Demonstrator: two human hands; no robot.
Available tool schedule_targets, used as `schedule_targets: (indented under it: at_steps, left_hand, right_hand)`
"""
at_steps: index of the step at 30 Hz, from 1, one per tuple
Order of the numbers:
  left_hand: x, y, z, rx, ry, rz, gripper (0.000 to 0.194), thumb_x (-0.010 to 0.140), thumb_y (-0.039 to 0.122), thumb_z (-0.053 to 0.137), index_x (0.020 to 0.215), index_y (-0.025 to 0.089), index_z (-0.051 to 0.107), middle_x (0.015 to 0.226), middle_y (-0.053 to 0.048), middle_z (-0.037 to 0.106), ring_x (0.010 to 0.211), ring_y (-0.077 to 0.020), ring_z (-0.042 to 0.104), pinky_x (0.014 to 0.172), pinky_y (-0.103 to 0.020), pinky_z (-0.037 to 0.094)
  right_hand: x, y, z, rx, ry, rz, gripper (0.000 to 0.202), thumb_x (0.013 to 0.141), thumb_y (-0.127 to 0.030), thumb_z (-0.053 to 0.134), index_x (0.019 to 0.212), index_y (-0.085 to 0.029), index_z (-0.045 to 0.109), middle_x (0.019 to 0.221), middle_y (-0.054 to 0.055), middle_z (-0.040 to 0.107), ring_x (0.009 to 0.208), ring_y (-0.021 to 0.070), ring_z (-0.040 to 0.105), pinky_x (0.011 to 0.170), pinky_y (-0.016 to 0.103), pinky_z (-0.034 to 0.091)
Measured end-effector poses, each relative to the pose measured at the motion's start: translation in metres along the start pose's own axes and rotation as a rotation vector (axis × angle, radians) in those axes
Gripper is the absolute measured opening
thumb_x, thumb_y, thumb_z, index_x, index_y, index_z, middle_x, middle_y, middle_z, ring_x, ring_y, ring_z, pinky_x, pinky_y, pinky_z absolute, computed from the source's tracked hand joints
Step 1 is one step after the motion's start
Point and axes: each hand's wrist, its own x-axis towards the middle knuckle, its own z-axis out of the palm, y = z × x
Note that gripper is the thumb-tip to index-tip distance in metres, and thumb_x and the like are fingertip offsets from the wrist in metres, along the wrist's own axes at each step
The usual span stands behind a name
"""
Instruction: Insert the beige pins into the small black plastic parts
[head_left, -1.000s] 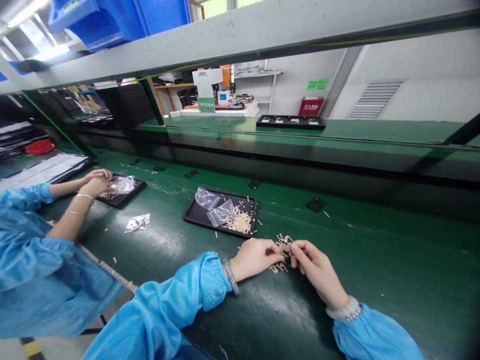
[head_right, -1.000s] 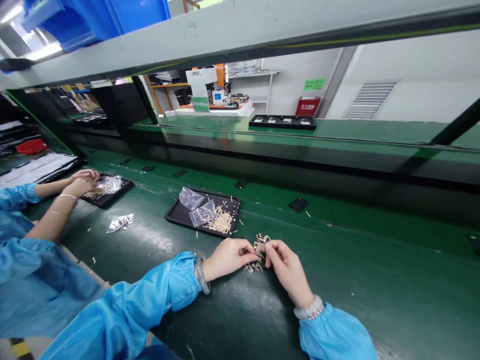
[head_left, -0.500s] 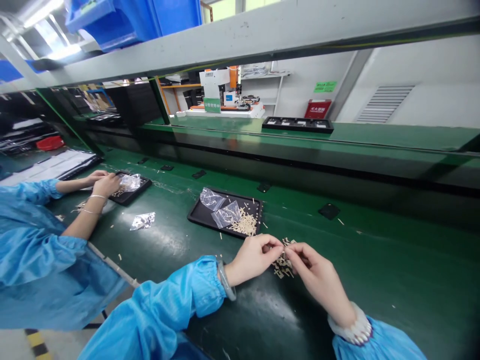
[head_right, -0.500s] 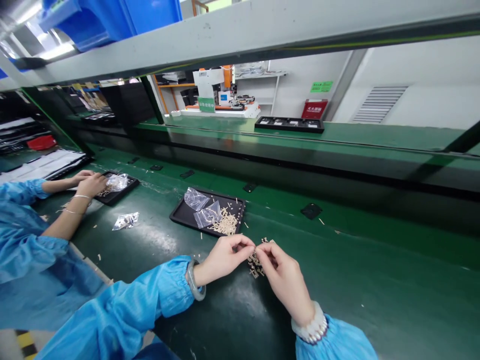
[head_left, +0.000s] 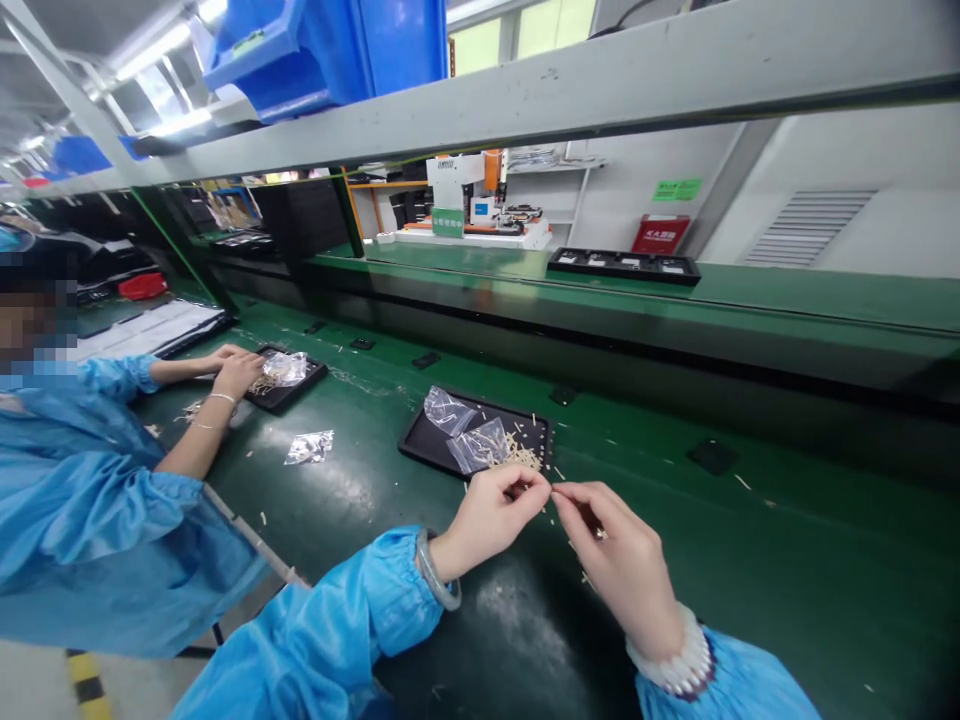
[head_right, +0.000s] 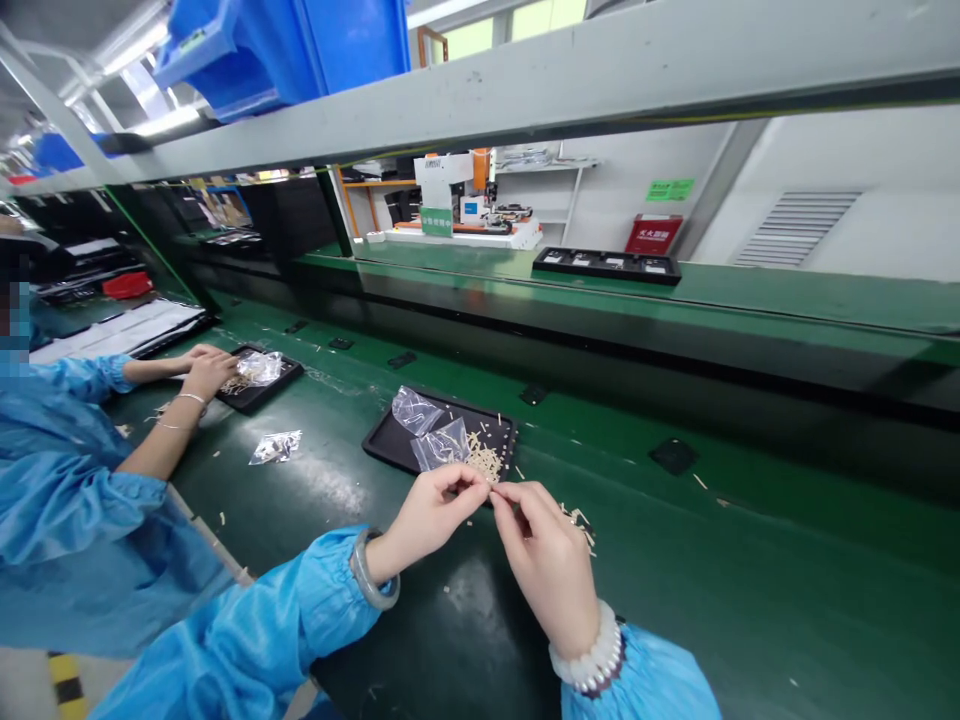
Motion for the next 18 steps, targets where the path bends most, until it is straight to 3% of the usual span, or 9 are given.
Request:
schedule_targets:
  at_steps: [9, 12, 18]
  left_hand:
    - [-0.001, 0.0, -0.018, 0.329, -0.026, 0.282, 0.019, 0.085, 0.018, 0.047, 0.086, 0.018, 0.066, 0.088, -0.004, 0.065, 0.084, -0.0149, 0.059, 0.08, -0.027, 0.046]
    - [-0.002, -0.003, -0.019, 0.33, 0.019, 0.271, 0.018, 0.085, 0.017, 0.047, 0.086, 0.018, 0.066, 0.089, -0.004, 0.065, 0.085, -0.015, 0.059, 0.08, -0.027, 0.046]
    - [-0.001, -0.002, -0.023, 0.245, 0.057, 0.137, 0.017, 0.086, 0.022, 0.049, 0.083, 0.016, 0.065, 0.079, -0.003, 0.062, 0.07, -0.012, 0.056, 0.062, -0.022, 0.045]
  right_hand:
    - [0.007, -0.001, 0.01, -0.05, -0.046, -0.027, 0.013, 0.086, -0.023, 0.048, 0.087, -0.022, 0.061, 0.083, 0.004, 0.068, 0.072, 0.0164, 0.064, 0.065, 0.027, 0.051]
    - [0.011, -0.001, 0.014, -0.074, -0.03, -0.044, 0.014, 0.085, -0.022, 0.048, 0.087, -0.022, 0.062, 0.082, 0.004, 0.069, 0.072, 0.0171, 0.065, 0.067, 0.028, 0.051]
    - [0.017, 0.001, 0.015, 0.027, -0.128, 0.029, 0.017, 0.086, -0.027, 0.049, 0.092, -0.022, 0.065, 0.084, 0.003, 0.071, 0.074, 0.0179, 0.067, 0.071, 0.028, 0.053]
